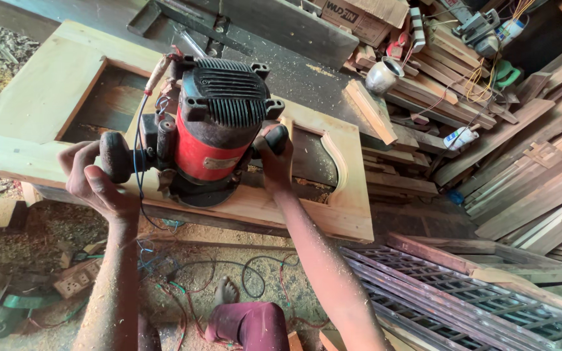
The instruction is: The person uses a handheld electric router to shape the edges of a wooden frame placed on a workbench. They guide the tool along the wood's contours, creating a decorative profile while sawdust accumulates on the surface.
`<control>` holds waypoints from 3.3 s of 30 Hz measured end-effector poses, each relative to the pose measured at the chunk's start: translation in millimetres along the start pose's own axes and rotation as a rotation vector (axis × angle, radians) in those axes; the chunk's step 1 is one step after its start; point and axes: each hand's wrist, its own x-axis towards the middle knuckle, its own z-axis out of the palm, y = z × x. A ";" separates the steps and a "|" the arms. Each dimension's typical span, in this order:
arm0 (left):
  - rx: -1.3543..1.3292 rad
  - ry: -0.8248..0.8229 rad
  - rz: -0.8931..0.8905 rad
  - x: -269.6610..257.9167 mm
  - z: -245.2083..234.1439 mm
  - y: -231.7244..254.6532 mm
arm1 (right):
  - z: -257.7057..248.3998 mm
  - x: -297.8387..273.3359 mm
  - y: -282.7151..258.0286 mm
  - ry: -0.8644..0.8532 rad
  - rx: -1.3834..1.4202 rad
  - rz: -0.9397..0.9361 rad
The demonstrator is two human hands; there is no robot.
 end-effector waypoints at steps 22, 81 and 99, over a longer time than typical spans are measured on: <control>0.160 -0.169 0.190 26.5 -18.7 -1.1 | 9.4 5.7 21.4 -0.002 0.065 0.022; -0.187 0.179 -0.142 22.4 -13.2 -18.0 | 66.4 15.4 34.6 -0.091 0.070 -0.063; -0.217 -0.039 -0.230 54.9 -45.2 -54.8 | 88.1 30.6 42.4 -0.023 -0.032 -0.054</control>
